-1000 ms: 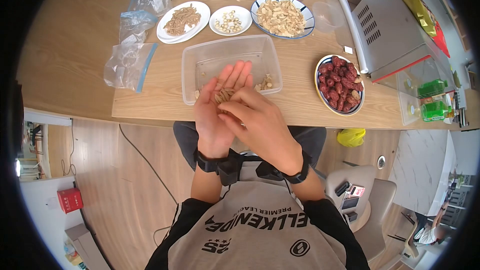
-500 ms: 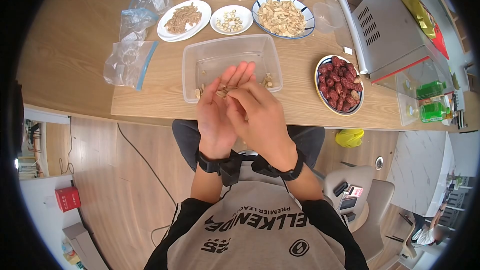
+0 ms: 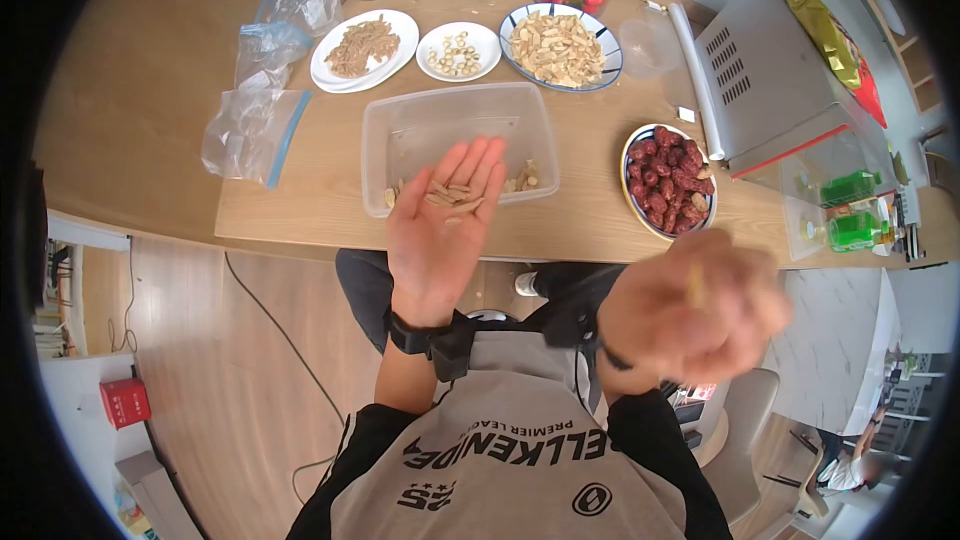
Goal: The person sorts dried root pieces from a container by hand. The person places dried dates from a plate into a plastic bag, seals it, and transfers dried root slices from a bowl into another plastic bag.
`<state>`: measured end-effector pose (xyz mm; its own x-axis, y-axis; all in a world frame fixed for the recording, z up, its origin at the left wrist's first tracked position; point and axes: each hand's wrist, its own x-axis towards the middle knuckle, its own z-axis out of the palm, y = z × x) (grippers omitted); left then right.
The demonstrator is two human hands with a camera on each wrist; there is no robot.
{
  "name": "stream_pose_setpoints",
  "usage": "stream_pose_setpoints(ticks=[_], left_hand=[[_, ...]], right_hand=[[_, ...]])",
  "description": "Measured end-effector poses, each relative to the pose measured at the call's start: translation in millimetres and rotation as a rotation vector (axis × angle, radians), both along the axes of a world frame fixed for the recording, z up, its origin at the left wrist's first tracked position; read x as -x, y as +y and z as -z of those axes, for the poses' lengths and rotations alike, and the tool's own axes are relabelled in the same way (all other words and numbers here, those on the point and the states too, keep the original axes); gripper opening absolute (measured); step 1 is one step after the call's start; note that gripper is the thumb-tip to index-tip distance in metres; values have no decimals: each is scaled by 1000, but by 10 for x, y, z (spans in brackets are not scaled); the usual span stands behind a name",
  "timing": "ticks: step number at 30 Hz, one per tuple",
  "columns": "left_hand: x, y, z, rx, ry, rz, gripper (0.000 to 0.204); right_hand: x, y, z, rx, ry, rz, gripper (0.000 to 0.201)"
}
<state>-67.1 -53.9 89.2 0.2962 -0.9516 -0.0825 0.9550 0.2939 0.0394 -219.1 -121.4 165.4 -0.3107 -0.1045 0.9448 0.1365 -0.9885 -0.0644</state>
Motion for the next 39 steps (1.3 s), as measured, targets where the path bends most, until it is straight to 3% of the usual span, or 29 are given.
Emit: stream_pose_setpoints(ticks=[2, 3, 4, 5, 7, 9, 11, 14, 17, 33, 39], left_hand=[[12, 3, -15, -11, 4, -13, 51], [23, 3, 19, -8, 5, -10, 51], [29, 0, 80, 85, 31, 16, 53], [17, -8, 90, 180, 56, 38, 55], [18, 3, 30, 129, 32, 20, 57], [45, 22, -13, 54, 24, 2, 60], [45, 3, -43, -36, -131, 7, 62], [71, 24, -71, -45, -175, 21, 64], [84, 16, -36, -8, -257, -5, 64], [82, 29, -17, -62, -199, 16, 61], [94, 11, 33, -22, -249, -16, 60]], right_hand=[[-48, -363, 67, -258, 93, 499, 16], [-85, -534, -21, -333, 419, 675, 20], [-127, -725, 19, -545, 599, 499, 24], [-171, -749, 79, -700, 705, 471, 21], [-172, -611, 259, -746, 723, 432, 20], [-206, -273, 362, -698, 838, 243, 19], [-348, 49, 377, -605, 923, 10, 19], [-464, 204, 460, -465, 989, -78, 20], [-471, 199, 503, -441, 1088, -46, 20], [-467, 181, 545, -563, 1026, -34, 18], [-398, 167, 492, -444, 1101, -92, 21]])
